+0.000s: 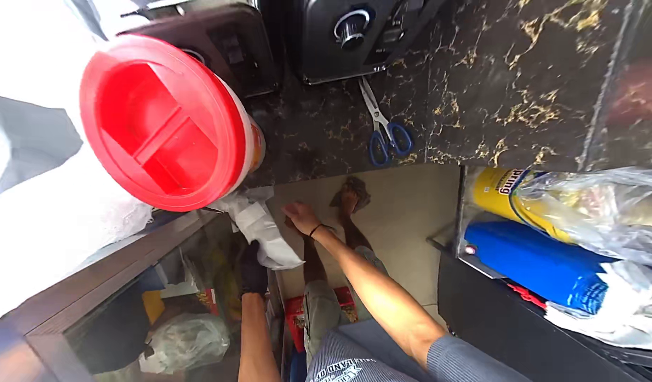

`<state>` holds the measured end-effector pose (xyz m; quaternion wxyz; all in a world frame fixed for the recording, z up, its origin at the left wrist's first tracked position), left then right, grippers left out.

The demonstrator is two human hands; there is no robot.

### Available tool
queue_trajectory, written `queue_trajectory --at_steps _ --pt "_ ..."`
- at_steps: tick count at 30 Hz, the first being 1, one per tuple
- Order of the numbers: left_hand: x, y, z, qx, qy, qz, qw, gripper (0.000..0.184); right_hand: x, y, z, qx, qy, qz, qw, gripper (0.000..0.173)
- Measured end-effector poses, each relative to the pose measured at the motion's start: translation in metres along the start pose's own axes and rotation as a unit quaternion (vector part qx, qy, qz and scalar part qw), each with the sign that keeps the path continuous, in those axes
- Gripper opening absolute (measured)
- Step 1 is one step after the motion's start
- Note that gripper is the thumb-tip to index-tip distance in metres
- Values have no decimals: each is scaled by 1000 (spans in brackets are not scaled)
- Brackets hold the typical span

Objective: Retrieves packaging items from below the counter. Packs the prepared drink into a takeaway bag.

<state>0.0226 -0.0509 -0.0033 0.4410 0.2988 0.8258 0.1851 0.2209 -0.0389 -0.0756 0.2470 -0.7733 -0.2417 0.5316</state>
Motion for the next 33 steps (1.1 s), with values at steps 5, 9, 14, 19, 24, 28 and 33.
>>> queue_trajectory --at_steps 5,9,14,19,24,28,33 --pt "-12 15 -16 22 -62 -9 998 38 9 -65 17 159 -78 152 972 61" --pt "-8 27 -33 110 -47 -12 993 38 49 -56 36 81 29 115 990 41" --pt "-4 28 -44 304 81 82 946 50 35 -61 -5 -66 8 -7 998 44" --pt "-18 14 -22 295 142 127 936 65 54 -13 -9 -128 6 -53 990 44" --pt "-34 9 15 156 -14 41 987 44 26 14 -38 -165 55 214 961 40" --pt "-34 -7 64 0 -159 -138 978 50 -43 38 -57 -144 160 194 957 42" --pt "-65 -1 114 3 -213 -87 973 66 -178 33 -91 -60 178 -12 982 35"
Point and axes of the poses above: each hand's wrist, its own x-axis towards the middle knuckle, its own z-axis out of the palm, y = z × x, the point moved 2 cm from there along x, towards the middle knuckle, and after that the axes turned 15 degrees about y, right-handed, at the moved point
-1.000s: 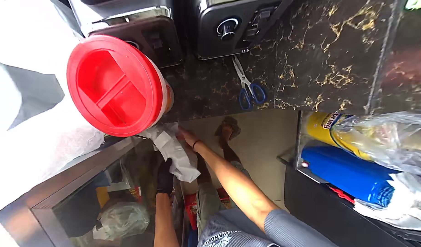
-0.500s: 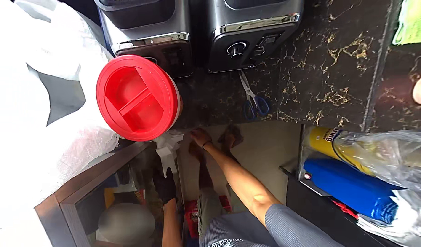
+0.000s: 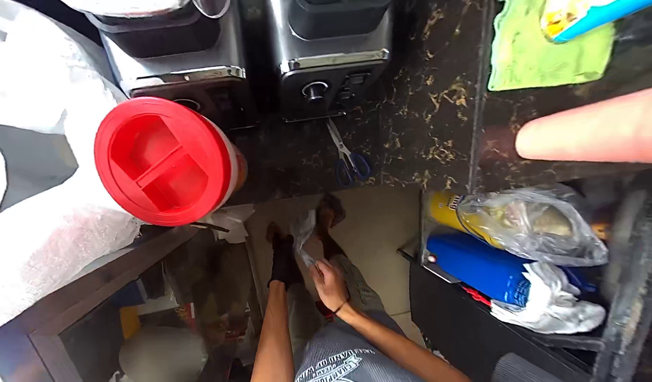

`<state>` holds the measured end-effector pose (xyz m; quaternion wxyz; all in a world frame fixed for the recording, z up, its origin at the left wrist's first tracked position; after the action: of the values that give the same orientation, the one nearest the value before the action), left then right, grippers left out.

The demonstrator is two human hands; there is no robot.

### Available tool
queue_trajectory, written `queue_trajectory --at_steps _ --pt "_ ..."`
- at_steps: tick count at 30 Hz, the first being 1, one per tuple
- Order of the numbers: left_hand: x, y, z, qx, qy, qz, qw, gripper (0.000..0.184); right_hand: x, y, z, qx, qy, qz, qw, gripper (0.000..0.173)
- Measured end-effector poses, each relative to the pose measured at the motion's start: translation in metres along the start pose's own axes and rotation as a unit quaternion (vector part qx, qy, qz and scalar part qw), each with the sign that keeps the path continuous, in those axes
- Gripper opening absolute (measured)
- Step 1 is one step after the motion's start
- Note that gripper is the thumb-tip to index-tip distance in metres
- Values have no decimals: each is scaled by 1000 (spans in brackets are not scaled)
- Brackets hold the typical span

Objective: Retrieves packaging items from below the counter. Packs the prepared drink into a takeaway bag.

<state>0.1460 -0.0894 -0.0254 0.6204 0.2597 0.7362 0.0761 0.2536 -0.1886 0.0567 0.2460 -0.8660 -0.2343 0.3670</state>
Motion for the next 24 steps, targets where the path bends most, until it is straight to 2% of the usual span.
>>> queue_trajectory --at_steps 1,2,4,5,7,8,10,12,13,14,15,16,18,20,21,23,24 --pt "-6 2 8 -6 -21 10 1000 67 -14 0 -16 24 -6 -36 999 34" --pt "-17 5 15 -37 -28 -13 999 62 -25 1 -31 48 -20 -59 997 34" --pt "-49 15 20 -99 -6 -59 993 39 -38 7 -61 68 -90 -91 989 34" --pt "-66 23 17 -110 21 -55 992 33 -39 8 -75 61 -149 -103 982 36" --pt "-94 35 7 -158 52 -44 985 31 -33 6 -105 1 -263 -97 960 43" --pt "-108 37 1 -188 52 -43 980 32 -34 1 -122 -37 -270 -71 960 48" --pt "-127 54 -8 -235 49 -32 970 35 -24 -23 -148 -106 -154 -61 981 58" --pt "-149 71 -18 -271 59 -15 961 33 -20 -55 -153 -104 -39 -159 981 67" --pt "-161 81 -23 -293 62 -4 954 33 -18 -73 -146 -101 -37 -196 975 74" --pt "-171 90 -26 -322 59 9 945 34 -16 -92 -136 -93 -64 -198 974 77" --pt "-181 98 -30 -347 59 26 936 33 -16 -107 -125 -64 -97 -174 978 69" --pt "-190 103 -35 -369 68 42 926 33 -17 -119 -115 -12 -122 -142 982 53" --pt "-197 107 -48 -401 89 86 908 32 -17 -133 -99 128 -137 -91 978 30" --pt "-200 101 -66 -379 100 120 912 34 -19 -139 -90 235 -148 -45 959 27" --pt "-207 97 -77 -326 105 115 932 36 -21 -139 -86 260 -159 -21 952 27" --pt "-235 100 -100 -158 101 59 981 41 -24 -139 -77 248 -143 11 958 26" --pt "-234 91 -106 -87 96 62 990 41 -25 -137 -71 220 -109 14 969 25"
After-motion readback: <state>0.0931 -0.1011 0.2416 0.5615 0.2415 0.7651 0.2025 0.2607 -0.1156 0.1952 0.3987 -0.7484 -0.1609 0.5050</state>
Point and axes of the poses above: each hand's wrist, its own x-axis towards the middle knuckle, its own z-axis out of the palm, y = z × x, the point moved 2 cm from there along x, towards the middle knuckle, and after that the axes turned 15 degrees about y, right-handed, at the moved point
